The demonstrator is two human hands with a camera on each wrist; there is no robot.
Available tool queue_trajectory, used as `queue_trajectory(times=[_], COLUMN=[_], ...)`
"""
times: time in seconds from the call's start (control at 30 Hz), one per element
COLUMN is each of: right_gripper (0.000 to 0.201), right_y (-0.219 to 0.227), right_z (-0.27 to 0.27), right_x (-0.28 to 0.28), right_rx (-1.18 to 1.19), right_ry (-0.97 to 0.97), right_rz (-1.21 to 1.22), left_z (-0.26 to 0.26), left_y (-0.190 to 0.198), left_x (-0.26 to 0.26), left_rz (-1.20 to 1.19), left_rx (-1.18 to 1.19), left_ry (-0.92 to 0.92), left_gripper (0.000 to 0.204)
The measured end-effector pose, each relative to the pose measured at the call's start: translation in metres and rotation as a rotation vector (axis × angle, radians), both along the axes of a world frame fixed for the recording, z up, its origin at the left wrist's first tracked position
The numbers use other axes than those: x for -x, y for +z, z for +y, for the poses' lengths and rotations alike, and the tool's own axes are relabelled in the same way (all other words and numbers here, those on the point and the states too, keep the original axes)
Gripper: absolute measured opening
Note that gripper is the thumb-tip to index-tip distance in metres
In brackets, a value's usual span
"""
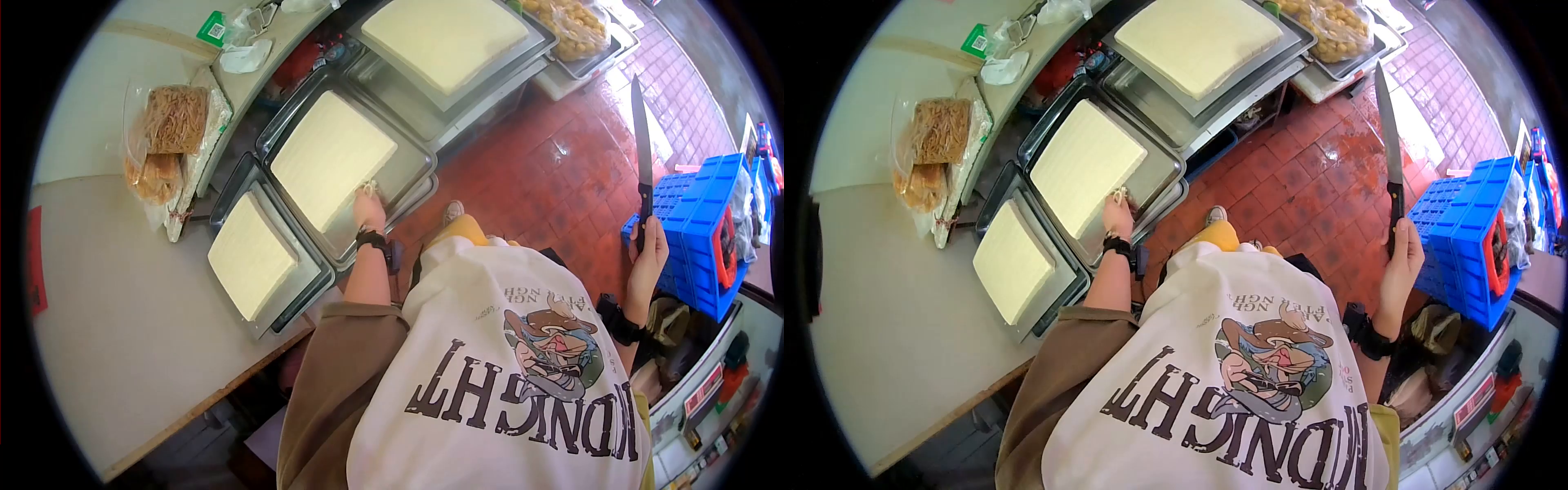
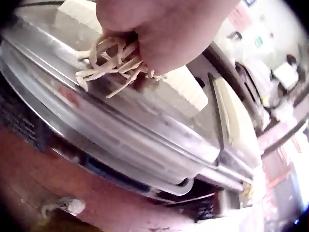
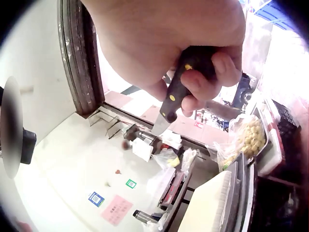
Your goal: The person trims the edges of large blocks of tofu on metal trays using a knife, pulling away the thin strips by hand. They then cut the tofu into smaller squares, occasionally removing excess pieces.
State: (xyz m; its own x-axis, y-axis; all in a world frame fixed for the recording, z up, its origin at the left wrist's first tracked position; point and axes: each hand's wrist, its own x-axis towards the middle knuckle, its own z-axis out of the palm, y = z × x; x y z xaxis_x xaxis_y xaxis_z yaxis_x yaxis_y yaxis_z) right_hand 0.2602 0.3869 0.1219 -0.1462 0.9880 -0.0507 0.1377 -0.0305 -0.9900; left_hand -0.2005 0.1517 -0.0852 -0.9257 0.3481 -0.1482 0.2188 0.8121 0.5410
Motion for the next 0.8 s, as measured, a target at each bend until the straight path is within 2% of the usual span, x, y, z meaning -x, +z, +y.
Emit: queue_trajectory(times=[0.03, 0.1, 0.13, 0.2, 0.3, 0.37, 0.43, 0.5, 0.57, 0.6, 0.63, 0.73, 0.8], right_gripper=[0.025, 0.025, 0.025, 0.025, 0.025, 0.027, 0.027, 0.026, 0.027, 0.028, 0.028, 0.027, 0.026], right_y=[0.001, -0.001, -0.002, -0.002, 0.001, -0.001, -0.013, -0.02, -0.015, -0.007, -0.004, -0.014, -0.033], right_z=[0.0, 0.001, 0.001, -0.001, -0.008, -0.006, -0.005, -0.008, -0.016, -0.024, -0.031, -0.051, -0.068], right_x=[0.002, 0.005, 0.006, 0.005, 0.017, 0.017, 0.01, 0.005, -0.001, -0.001, -0.003, -0.02, -0.035], right_rx=[0.01, -0.009, -0.024, 0.005, 0.047, 0.054, 0.007, -0.074, -0.066, 0.057, 0.061, 0.236, 0.289], right_ry=[-0.006, 0.002, 0.011, 0.035, 0.016, -0.033, 0.052, 0.021, 0.047, -0.003, -0.045, -0.259, -0.401], right_rz=[-0.003, 0.008, 0.018, 0.023, 0.04, 0.05, 0.072, 0.064, 0.025, 0.071, 0.069, 0.0, 0.005], left_z=[-0.004, -0.011, -0.007, -0.003, -0.003, 0.007, 0.021, 0.042, 0.072, 0.087, 0.102, 0.152, 0.188], left_y=[-0.012, -0.03, -0.012, 0.027, 0.041, 0.051, 0.06, 0.067, 0.077, 0.079, 0.079, 0.069, 0.04], left_x=[0.004, 0.01, 0.003, -0.01, -0.009, -0.009, -0.011, -0.015, -0.024, -0.03, -0.038, -0.066, -0.081], left_rz=[0.001, -0.127, -0.127, -0.393, -0.518, -0.576, -0.646, -0.723, -0.783, -0.836, -0.852, -1.079, -1.146], left_rx=[-0.003, -0.322, -0.324, -0.543, -0.675, -0.717, -0.748, -0.768, -0.716, -0.658, -0.636, -0.713, -0.678], left_ry=[0.0, 0.107, 0.108, 0.216, 0.218, 0.198, 0.169, 0.017, -0.016, -0.033, -0.067, -0.1, -0.113], left_gripper=[0.023, 0.026, 0.026, 0.027, 0.025, 0.023, 0.021, 0.02, 0.017, 0.015, 0.015, 0.008, 0.009])
